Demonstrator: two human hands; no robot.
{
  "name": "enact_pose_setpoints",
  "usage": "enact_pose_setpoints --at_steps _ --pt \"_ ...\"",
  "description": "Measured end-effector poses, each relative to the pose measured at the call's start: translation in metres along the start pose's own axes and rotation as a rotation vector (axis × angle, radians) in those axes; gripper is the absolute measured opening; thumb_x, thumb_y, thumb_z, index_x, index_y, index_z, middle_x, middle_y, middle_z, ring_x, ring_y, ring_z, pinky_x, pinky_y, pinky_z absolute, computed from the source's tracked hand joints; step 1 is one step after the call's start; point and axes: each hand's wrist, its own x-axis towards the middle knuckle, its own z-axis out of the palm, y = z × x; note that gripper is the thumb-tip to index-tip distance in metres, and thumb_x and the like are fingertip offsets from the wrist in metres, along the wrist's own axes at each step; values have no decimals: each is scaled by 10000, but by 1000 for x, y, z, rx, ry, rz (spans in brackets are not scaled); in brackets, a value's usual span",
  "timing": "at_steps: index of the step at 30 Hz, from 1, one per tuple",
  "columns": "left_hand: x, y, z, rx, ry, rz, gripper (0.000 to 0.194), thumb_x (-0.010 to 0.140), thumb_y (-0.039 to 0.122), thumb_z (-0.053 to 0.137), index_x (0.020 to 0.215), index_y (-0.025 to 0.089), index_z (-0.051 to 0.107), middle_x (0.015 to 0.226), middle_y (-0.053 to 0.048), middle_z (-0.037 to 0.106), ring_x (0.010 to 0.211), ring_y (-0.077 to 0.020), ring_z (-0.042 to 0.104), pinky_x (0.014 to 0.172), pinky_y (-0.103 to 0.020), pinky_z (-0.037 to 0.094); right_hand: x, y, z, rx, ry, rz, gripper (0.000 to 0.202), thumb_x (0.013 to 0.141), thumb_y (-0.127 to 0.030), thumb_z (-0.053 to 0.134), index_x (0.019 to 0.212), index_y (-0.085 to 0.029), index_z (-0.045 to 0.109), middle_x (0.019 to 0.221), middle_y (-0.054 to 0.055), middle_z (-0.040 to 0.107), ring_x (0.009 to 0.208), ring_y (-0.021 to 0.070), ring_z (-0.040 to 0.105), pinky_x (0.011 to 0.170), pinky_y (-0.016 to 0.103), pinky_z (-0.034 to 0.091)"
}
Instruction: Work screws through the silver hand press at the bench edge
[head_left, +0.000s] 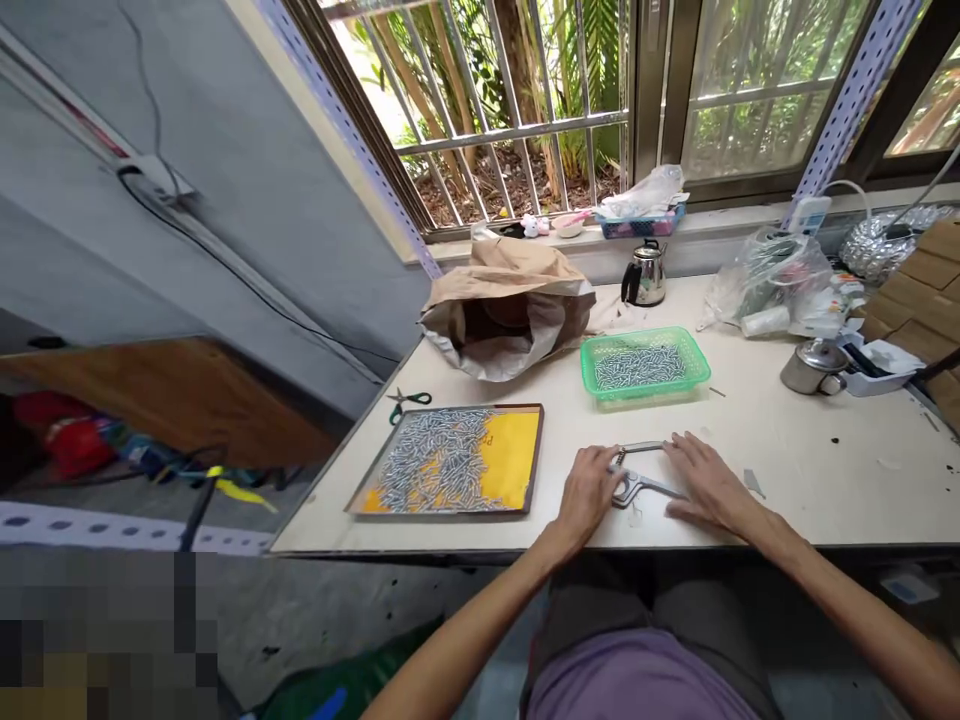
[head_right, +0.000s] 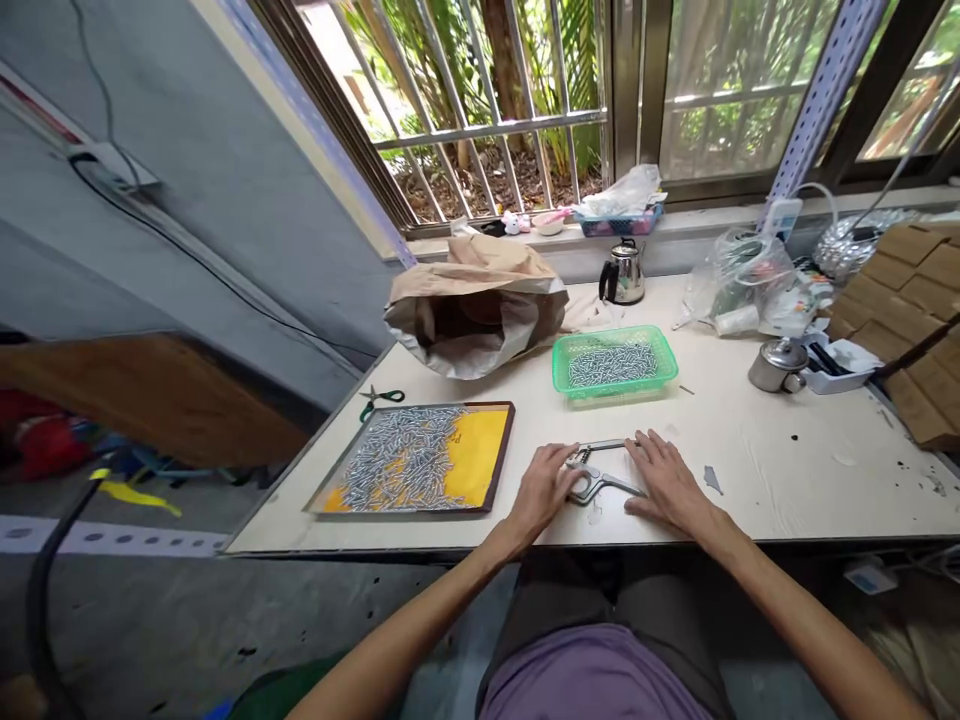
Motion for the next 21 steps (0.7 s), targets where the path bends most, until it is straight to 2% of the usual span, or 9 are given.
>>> enact_pose_setpoints --at_steps 2,4,8,10,12,14,17,19,21 --pt "-10 -8 -13 -9 -16 -145 195 896 219 487 999 173 645 936 -73 648 875 -186 604 811 -327 473 -10 -3 5 9 57 -31 670 776 -335 645 1362 -152 377 1400 195 421 1335 341 330 1026 511 387" --pt "-13 -12 -20 4 -93 -292 209 891 225 477 834 156 665 826 -59 650 775 -167 607 731 -280 453 -19 -6 12 26 118 -45 550 845 -294 557 1354 -168 389 1359 174 472 1315 309 373 1003 476 425" --pt "-1 -4 -20 60 -257 -511 226 821 345 576 740 158 674 824 -66 673 769 -177 612 662 -254 404 -27 -17 25 49 211 -48 403 891 -231 476 1291 -189 460 1256 133 554 1238 277 461 956 424 472" --pt "11 1 -16 87 -343 -555 216 757 377 633 718 170 680 815 -60 679 771 -182 612 629 -244 382 -25 -25 29 67 233 -34 363 895 -207 465 1256 -206 499 1173 111 591 1150 256 521 924 398 489" --pt "23 1 -12 92 -454 -572 171 700 345 664 658 179 670 712 -32 658 724 -172 601 593 -231 357 -20 -32 30 67 231 4 323 898 -181 449 1202 -230 546 1033 84 623 998 234 573 847 379 510" --pt "33 -2 -11 52 -563 -606 148 657 288 671 570 175 631 559 6 576 625 -147 561 554 -220 330 -14 -36 30 33 206 49 296 898 -141 425 1116 -245 596 888 61 619 853 221 573 765 364 507" --pt "39 -9 -13 -113 -698 -693 231 661 248 633 464 165 546 426 45 422 482 -110 450 503 -220 302 -6 -32 25 0 168 82 302 890 -82 396 1004 -239 627 814 50 598 790 209 544 720 331 471" --pt "36 -12 -16 -152 -744 -687 248 678 215 602 447 160 531 412 45 399 453 -106 423 496 -226 307 -4 -26 23 18 169 98 312 888 -62 384 984 -234 627 831 51 598 804 202 536 710 310 458" --pt "30 -12 -22 -7 -713 -570 195 678 154 581 483 152 575 458 23 469 496 -125 481 528 -233 335 -5 -20 20 26 188 108 315 888 -57 377 974 -226 628 832 51 601 797 201 534 692 305 458"
